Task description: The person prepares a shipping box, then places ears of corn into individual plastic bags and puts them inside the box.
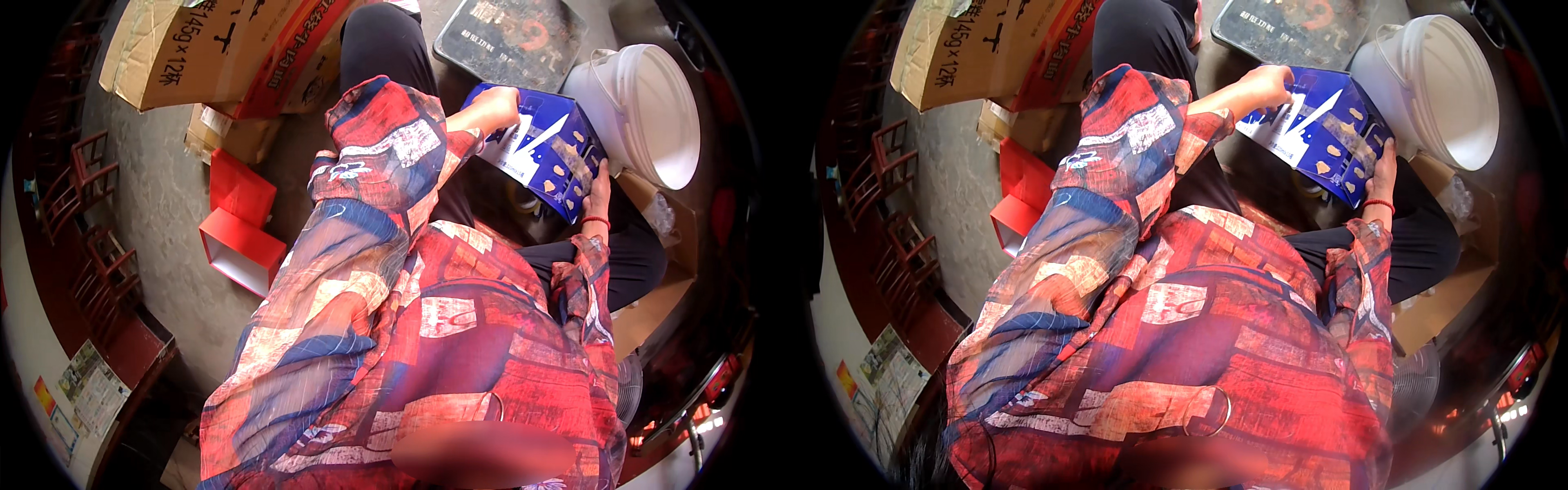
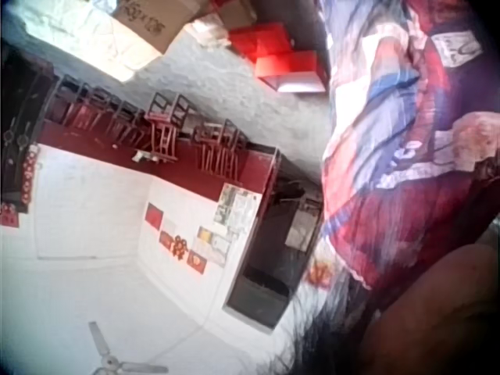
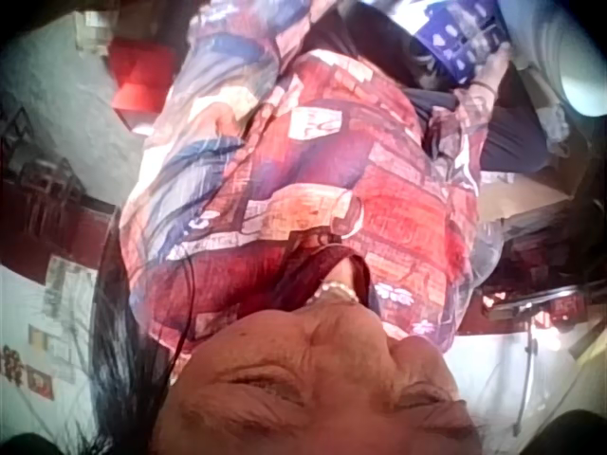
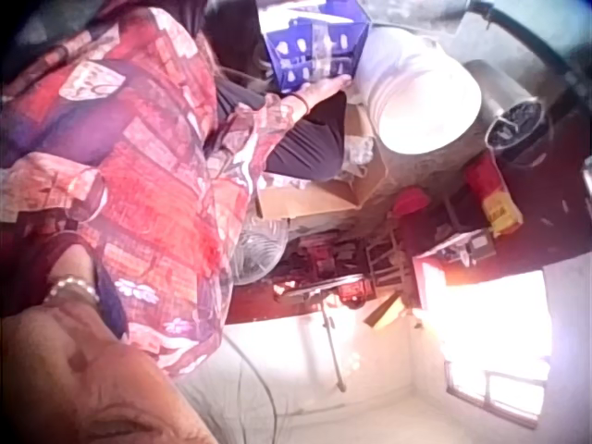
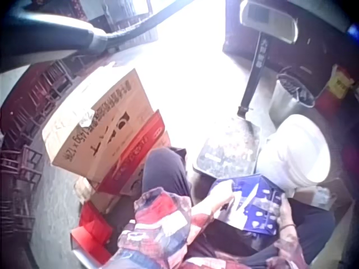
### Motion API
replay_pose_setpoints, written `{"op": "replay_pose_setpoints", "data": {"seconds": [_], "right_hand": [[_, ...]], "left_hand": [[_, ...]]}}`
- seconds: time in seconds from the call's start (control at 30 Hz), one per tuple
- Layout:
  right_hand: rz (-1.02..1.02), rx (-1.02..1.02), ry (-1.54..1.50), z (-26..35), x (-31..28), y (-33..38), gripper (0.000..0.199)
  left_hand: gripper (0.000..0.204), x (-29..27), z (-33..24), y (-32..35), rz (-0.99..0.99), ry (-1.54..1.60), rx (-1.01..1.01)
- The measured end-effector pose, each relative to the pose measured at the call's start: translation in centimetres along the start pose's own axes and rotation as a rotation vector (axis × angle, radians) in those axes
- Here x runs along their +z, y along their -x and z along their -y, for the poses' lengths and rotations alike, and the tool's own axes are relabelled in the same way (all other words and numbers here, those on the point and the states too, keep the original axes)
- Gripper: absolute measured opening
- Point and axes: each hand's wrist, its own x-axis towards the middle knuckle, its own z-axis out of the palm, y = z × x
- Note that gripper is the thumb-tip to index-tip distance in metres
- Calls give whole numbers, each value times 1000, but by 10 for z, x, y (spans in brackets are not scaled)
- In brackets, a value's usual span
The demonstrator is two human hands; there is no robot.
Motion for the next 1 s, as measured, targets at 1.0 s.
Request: {"op": "replay_pose_setpoints", "data": {"seconds": [1.0], "right_hand": [[203, 18, -130, 28, 97, 71, 54]], "left_hand": [[68, 3, -6, 14, -398, 293, -99]]}}
